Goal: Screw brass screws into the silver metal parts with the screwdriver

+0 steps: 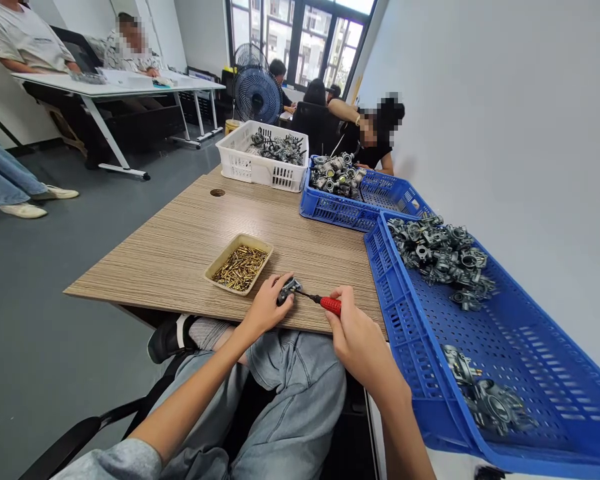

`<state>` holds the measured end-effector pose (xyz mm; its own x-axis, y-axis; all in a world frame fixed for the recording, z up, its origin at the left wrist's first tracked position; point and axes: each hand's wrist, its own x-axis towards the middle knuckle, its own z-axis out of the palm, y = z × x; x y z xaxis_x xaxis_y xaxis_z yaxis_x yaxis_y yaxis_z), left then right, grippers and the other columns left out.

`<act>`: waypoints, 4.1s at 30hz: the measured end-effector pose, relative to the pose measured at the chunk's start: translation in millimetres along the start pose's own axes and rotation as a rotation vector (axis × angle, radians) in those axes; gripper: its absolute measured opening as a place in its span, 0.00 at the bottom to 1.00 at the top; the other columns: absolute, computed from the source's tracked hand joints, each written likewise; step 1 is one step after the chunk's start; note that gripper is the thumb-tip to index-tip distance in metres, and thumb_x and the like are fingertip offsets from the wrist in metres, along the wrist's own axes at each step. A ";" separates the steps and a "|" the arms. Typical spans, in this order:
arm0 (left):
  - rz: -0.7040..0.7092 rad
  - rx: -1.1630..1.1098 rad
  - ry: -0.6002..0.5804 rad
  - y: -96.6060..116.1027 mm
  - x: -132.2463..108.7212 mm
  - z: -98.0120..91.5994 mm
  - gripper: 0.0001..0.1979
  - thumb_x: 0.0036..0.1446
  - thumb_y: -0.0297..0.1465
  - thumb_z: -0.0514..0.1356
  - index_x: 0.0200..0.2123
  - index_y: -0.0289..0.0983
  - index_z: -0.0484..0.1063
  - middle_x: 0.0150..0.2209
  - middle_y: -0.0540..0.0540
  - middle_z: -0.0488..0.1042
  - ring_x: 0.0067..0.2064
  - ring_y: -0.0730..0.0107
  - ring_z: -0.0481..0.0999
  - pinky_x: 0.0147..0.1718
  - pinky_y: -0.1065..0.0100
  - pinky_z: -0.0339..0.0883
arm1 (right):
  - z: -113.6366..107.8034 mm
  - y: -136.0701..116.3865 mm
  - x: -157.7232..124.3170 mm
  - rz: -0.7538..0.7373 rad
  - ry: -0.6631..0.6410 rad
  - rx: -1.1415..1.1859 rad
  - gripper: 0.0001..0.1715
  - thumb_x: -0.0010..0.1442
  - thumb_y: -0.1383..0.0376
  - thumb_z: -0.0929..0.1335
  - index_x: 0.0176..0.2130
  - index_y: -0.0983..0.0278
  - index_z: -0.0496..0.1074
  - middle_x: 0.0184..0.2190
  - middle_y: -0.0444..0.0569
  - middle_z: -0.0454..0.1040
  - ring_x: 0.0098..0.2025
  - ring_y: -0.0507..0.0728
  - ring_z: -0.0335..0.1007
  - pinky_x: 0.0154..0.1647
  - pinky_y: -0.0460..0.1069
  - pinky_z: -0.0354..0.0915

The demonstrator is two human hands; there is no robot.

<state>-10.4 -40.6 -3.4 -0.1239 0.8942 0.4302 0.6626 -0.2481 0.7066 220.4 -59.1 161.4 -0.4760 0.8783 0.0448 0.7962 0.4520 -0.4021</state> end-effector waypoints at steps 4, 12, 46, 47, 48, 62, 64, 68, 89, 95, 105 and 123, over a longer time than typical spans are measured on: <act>-0.003 0.000 0.002 0.3 0.2 -0.1 0.30 0.68 0.34 0.59 0.72 0.42 0.65 0.60 0.37 0.72 0.59 0.50 0.73 0.63 0.49 0.68 | -0.1 -10.0 3.6 0.165 0.023 -0.292 0.13 0.79 0.55 0.57 0.53 0.59 0.62 0.36 0.53 0.82 0.37 0.66 0.83 0.32 0.50 0.59; -0.006 -0.001 0.002 -2.5 -0.1 1.7 0.30 0.69 0.34 0.59 0.72 0.41 0.64 0.60 0.37 0.71 0.60 0.50 0.72 0.64 0.48 0.68 | -4.7 1.6 1.1 0.028 0.007 -0.075 0.16 0.78 0.58 0.58 0.61 0.58 0.58 0.48 0.55 0.82 0.47 0.65 0.83 0.39 0.51 0.65; -0.013 -0.003 0.008 -1.3 -0.1 1.5 0.30 0.68 0.34 0.59 0.72 0.43 0.64 0.60 0.38 0.71 0.60 0.50 0.73 0.64 0.48 0.68 | 0.3 -1.8 1.8 -0.029 0.025 -0.007 0.13 0.77 0.57 0.59 0.58 0.57 0.59 0.42 0.50 0.83 0.42 0.64 0.83 0.37 0.50 0.62; -0.013 -0.005 0.006 -1.3 -0.1 1.4 0.30 0.68 0.34 0.59 0.72 0.43 0.65 0.60 0.38 0.71 0.60 0.50 0.73 0.64 0.48 0.68 | 0.7 -2.1 2.1 -0.026 0.028 -0.034 0.12 0.78 0.58 0.59 0.56 0.58 0.60 0.42 0.51 0.83 0.43 0.64 0.83 0.37 0.50 0.62; -0.012 -0.005 0.005 -1.2 -0.1 1.3 0.30 0.68 0.34 0.59 0.72 0.43 0.65 0.60 0.38 0.71 0.60 0.50 0.73 0.64 0.48 0.68 | 1.3 -3.3 3.0 -0.002 0.033 -0.085 0.11 0.78 0.57 0.58 0.55 0.58 0.60 0.41 0.52 0.83 0.42 0.65 0.83 0.35 0.50 0.60; -0.022 0.001 0.005 -1.1 -0.6 0.7 0.29 0.69 0.35 0.58 0.71 0.41 0.65 0.61 0.36 0.71 0.61 0.50 0.73 0.65 0.47 0.68 | 3.5 -7.1 3.4 -0.052 0.037 0.050 0.12 0.74 0.59 0.59 0.55 0.58 0.61 0.40 0.51 0.82 0.40 0.63 0.82 0.37 0.50 0.62; -0.019 0.002 0.009 -1.6 -0.9 0.7 0.29 0.69 0.35 0.58 0.71 0.42 0.65 0.62 0.36 0.70 0.62 0.50 0.72 0.65 0.47 0.68 | 4.3 -8.4 3.1 -0.055 0.037 0.002 0.10 0.76 0.61 0.58 0.53 0.58 0.62 0.42 0.52 0.83 0.42 0.64 0.83 0.37 0.51 0.62; -0.014 0.009 0.002 -2.5 -0.6 -0.3 0.28 0.69 0.35 0.58 0.71 0.42 0.65 0.62 0.37 0.70 0.62 0.51 0.73 0.65 0.49 0.68 | 7.4 -16.1 7.9 0.158 0.086 -0.319 0.15 0.78 0.54 0.60 0.52 0.61 0.65 0.32 0.55 0.82 0.35 0.68 0.83 0.30 0.50 0.57; -0.001 0.021 -0.008 1.5 2.7 -4.4 0.27 0.69 0.34 0.59 0.70 0.42 0.67 0.59 0.38 0.72 0.62 0.53 0.74 0.65 0.51 0.67 | 2.9 -19.2 8.3 0.162 0.096 -0.425 0.25 0.79 0.47 0.57 0.49 0.64 0.68 0.32 0.59 0.82 0.36 0.69 0.84 0.30 0.51 0.57; 0.005 0.035 -0.009 3.2 2.6 -5.7 0.27 0.69 0.34 0.59 0.70 0.42 0.66 0.59 0.38 0.72 0.63 0.53 0.74 0.65 0.51 0.68 | -2.7 -7.3 0.7 -0.014 0.074 -0.155 0.15 0.78 0.55 0.63 0.57 0.61 0.62 0.40 0.53 0.85 0.42 0.66 0.85 0.34 0.51 0.61; -0.001 0.034 -0.015 2.7 2.5 -5.3 0.27 0.69 0.34 0.58 0.70 0.42 0.66 0.60 0.37 0.71 0.63 0.52 0.73 0.66 0.49 0.67 | 5.3 -20.8 12.2 0.202 0.116 -0.419 0.25 0.79 0.45 0.57 0.48 0.62 0.68 0.32 0.58 0.83 0.36 0.70 0.84 0.29 0.51 0.51; 0.012 0.036 0.003 -0.8 2.3 -2.7 0.27 0.69 0.35 0.58 0.69 0.41 0.67 0.59 0.37 0.72 0.62 0.52 0.74 0.65 0.50 0.68 | 5.5 -18.7 11.6 0.236 0.131 -0.381 0.23 0.79 0.46 0.59 0.48 0.62 0.67 0.32 0.57 0.83 0.37 0.69 0.84 0.30 0.50 0.53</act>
<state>-13.2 -39.4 -1.5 -0.1181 0.8901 0.4402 0.6904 -0.2450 0.6807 197.9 -58.1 164.4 -0.2331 0.9653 0.1177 0.9693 0.2404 -0.0522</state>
